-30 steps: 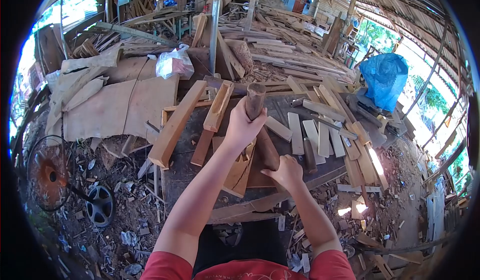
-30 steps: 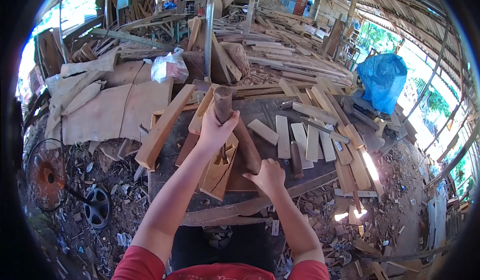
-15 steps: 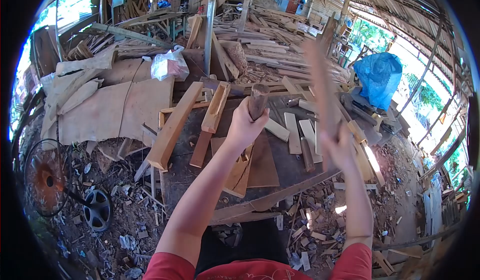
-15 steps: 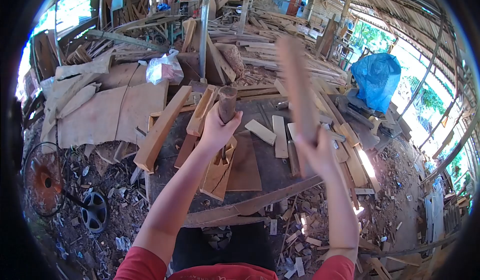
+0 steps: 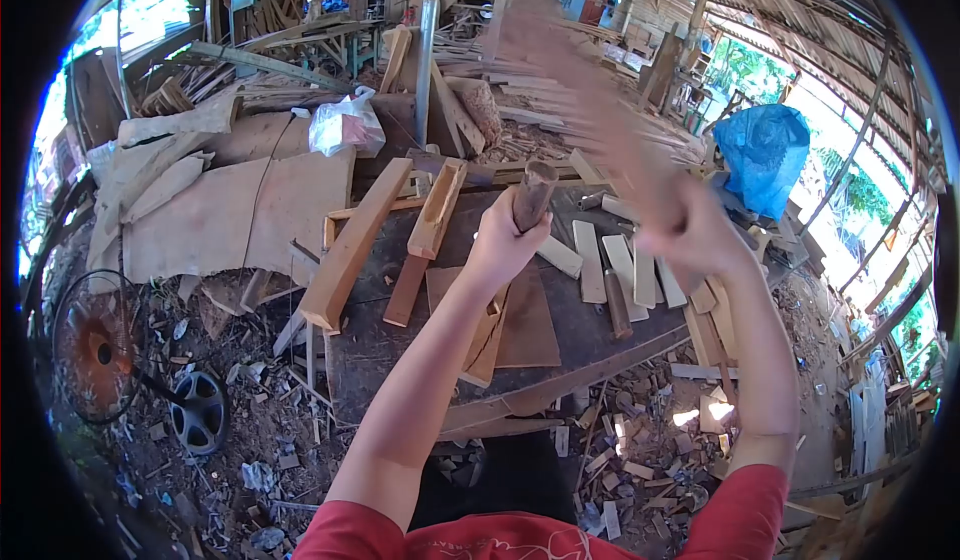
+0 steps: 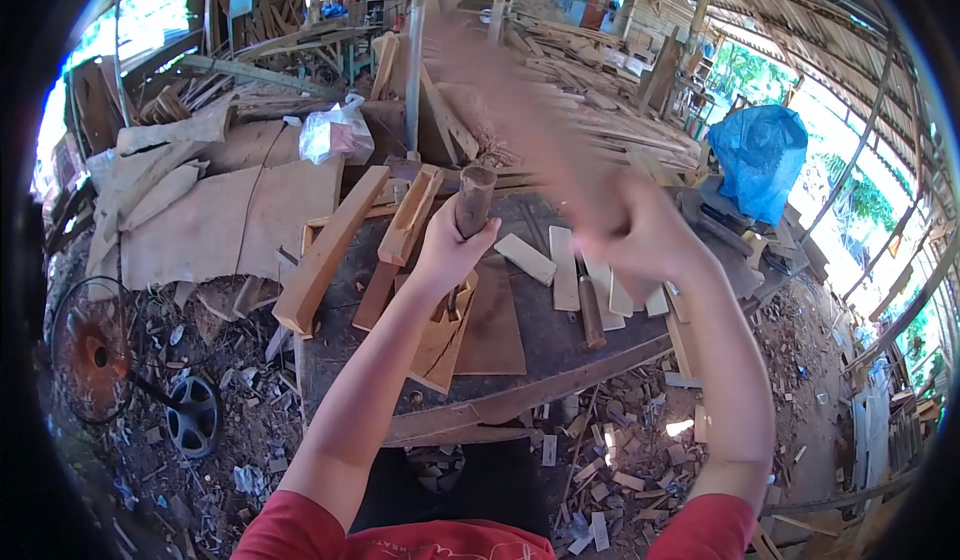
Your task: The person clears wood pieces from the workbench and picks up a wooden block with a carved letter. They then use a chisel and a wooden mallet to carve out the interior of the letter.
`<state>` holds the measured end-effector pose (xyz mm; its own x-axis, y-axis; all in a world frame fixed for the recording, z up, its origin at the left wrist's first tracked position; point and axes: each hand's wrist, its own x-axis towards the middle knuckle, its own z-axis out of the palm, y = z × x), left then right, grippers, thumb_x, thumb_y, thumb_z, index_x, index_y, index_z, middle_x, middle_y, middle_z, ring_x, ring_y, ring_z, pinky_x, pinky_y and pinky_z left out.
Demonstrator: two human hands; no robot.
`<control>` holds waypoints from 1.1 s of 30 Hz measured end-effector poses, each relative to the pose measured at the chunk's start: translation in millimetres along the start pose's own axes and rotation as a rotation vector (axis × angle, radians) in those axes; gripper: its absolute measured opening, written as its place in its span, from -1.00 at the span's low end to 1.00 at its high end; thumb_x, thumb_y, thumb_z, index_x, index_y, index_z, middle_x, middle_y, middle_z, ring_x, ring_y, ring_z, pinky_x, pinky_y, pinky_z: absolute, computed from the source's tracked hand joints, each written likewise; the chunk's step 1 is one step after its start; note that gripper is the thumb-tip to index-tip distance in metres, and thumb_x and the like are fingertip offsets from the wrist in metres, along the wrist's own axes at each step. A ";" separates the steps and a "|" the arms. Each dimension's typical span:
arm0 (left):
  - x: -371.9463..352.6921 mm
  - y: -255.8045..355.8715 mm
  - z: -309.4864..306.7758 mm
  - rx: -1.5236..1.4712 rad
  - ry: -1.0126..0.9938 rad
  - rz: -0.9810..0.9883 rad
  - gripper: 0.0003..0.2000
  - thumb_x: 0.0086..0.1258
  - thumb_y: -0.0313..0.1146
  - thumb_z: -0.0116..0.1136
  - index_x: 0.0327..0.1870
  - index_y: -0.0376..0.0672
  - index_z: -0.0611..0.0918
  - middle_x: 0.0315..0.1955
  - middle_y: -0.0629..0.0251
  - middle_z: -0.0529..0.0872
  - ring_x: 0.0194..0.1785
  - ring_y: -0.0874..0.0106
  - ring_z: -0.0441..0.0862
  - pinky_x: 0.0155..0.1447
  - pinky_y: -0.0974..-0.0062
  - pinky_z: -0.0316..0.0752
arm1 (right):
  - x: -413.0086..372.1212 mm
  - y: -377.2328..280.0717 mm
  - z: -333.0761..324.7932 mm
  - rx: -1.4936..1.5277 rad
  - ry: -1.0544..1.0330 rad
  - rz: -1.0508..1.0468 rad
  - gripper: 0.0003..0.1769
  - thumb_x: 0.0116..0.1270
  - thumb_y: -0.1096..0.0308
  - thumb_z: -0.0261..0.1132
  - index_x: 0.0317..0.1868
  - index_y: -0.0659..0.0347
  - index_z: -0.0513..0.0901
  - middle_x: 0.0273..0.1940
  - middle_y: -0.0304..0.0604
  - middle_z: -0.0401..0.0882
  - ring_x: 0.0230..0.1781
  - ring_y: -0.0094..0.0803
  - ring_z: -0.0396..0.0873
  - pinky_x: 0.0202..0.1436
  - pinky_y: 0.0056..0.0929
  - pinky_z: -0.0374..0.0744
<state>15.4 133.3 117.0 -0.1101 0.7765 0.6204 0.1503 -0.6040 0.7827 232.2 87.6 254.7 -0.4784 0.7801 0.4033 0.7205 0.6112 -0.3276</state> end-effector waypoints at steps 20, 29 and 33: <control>-7.7 7.9 4.4 -0.009 -0.064 -0.010 -0.79 0.15 -0.41 0.18 -0.32 -0.32 0.44 -0.52 0.21 0.52 -0.41 0.52 0.42 -0.26 0.52 0.39 | 7.1 10.9 -6.4 0.762 0.240 0.166 -0.34 -0.14 0.27 0.36 0.01 0.39 0.40 -0.29 -0.05 0.54 -0.15 -0.22 0.52 0.00 -0.33 0.45; -10.2 1.1 1.2 -0.051 -0.032 0.000 -0.86 0.19 -0.47 0.18 -0.35 -0.22 0.44 -0.53 0.47 0.47 -0.42 0.68 0.36 -0.31 0.66 0.30 | 5.1 7.6 -16.6 0.539 0.305 0.190 -0.37 -0.12 0.11 0.44 -0.09 0.36 0.48 -0.21 -0.07 0.59 -0.24 -0.34 0.56 -0.11 -0.33 0.52; -9.5 -5.1 -1.9 -0.088 -0.036 0.008 -0.85 0.18 -0.45 0.18 -0.35 -0.25 0.45 -0.55 0.42 0.48 -0.43 0.66 0.36 -0.32 0.63 0.33 | -3.3 3.7 -4.3 -0.014 -0.067 0.010 -0.34 -0.15 0.14 0.44 -0.06 0.38 0.48 -0.18 0.00 0.57 -0.14 -0.28 0.54 0.02 -0.30 0.46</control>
<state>13.8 128.6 107.2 -0.0737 0.7763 0.6260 0.0641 -0.6228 0.7798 238.6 86.7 255.9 -0.5035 0.7933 0.3423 0.7321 0.6021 -0.3185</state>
